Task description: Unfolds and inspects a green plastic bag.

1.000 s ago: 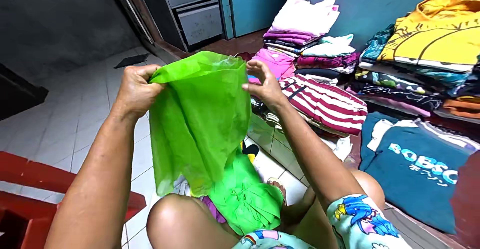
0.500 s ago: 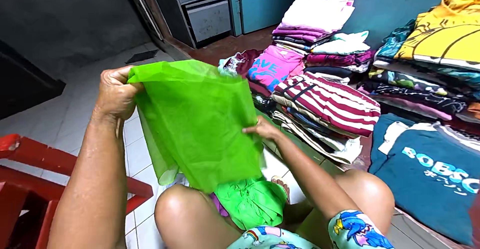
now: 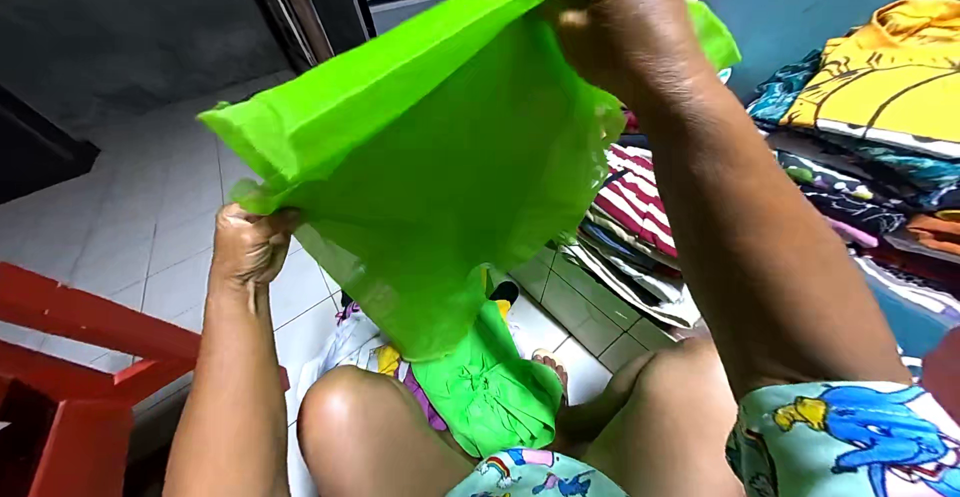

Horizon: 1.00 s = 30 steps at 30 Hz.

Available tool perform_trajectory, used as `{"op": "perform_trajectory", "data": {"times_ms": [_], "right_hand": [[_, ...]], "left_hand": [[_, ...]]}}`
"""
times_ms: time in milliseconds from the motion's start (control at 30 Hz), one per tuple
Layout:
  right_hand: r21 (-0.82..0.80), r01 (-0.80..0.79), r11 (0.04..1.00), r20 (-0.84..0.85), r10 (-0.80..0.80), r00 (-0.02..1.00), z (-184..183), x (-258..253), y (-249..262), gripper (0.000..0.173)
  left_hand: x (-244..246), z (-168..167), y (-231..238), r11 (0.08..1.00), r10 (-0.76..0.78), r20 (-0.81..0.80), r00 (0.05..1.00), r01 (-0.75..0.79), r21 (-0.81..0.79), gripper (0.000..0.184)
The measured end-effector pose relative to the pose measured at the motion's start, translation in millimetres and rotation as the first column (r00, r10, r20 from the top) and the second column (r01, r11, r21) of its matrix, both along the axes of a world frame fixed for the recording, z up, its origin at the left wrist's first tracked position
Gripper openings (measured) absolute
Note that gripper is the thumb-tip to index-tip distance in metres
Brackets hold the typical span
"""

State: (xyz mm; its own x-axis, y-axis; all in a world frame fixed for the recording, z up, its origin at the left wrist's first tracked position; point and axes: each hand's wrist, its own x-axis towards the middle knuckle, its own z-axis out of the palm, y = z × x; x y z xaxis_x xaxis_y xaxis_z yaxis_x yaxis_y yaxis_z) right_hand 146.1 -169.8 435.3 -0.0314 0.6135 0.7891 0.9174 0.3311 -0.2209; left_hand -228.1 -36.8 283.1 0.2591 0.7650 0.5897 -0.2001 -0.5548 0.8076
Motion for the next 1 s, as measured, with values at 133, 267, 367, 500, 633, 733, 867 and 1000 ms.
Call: {"op": "perform_trajectory", "data": {"times_ms": [133, 267, 367, 500, 633, 733, 867, 1000], "right_hand": [[-0.278, 0.029, 0.96, 0.126, 0.006, 0.992, -10, 9, 24, 0.014], [-0.28, 0.256, 0.925, 0.073, -0.246, 0.967, -13, 10, 48, 0.028], [-0.081, 0.255, 0.963, -0.04, -0.259, 0.965, 3, 11, 46, 0.03], [0.108, 0.084, 0.991, 0.031, -0.088, 0.996, 0, 21, -1, 0.023], [0.01, -0.107, 0.994, 0.283, 0.1, 0.954, -71, -6, -80, 0.009], [-0.258, -0.284, 0.923, 0.217, 0.342, 0.914, -165, -32, -99, 0.003], [-0.876, -0.32, 0.361, -0.1, 0.513, 0.853, -238, -61, -102, 0.01], [-0.987, -0.16, -0.035, -0.151, 0.575, 0.804, -262, -79, -80, 0.021]], "left_hand": [[11, -8, 11, 0.973, 0.193, -0.294, 0.936, -0.222, -0.066, 0.021], [31, 21, 32, 0.902, 0.398, -0.407, 0.822, -0.431, 0.013, 0.019], [32, 57, 30, 0.864, 0.496, -0.262, 0.828, -0.441, 0.242, 0.019], [13, 72, 11, 0.825, 0.43, -0.124, 0.894, -0.333, 0.457, 0.035], [-15, 22, -25, 0.849, 0.469, -0.334, 0.817, -0.314, 0.425, 0.044], [-42, -49, -34, 0.957, 0.289, -0.643, 0.709, -0.2, 0.21, 0.015], [-76, -158, -38, 0.957, -0.125, -0.803, 0.583, -0.143, -0.253, 0.012], [-86, -232, -71, 0.826, -0.224, -0.69, 0.688, -0.242, -0.51, 0.024]]}}
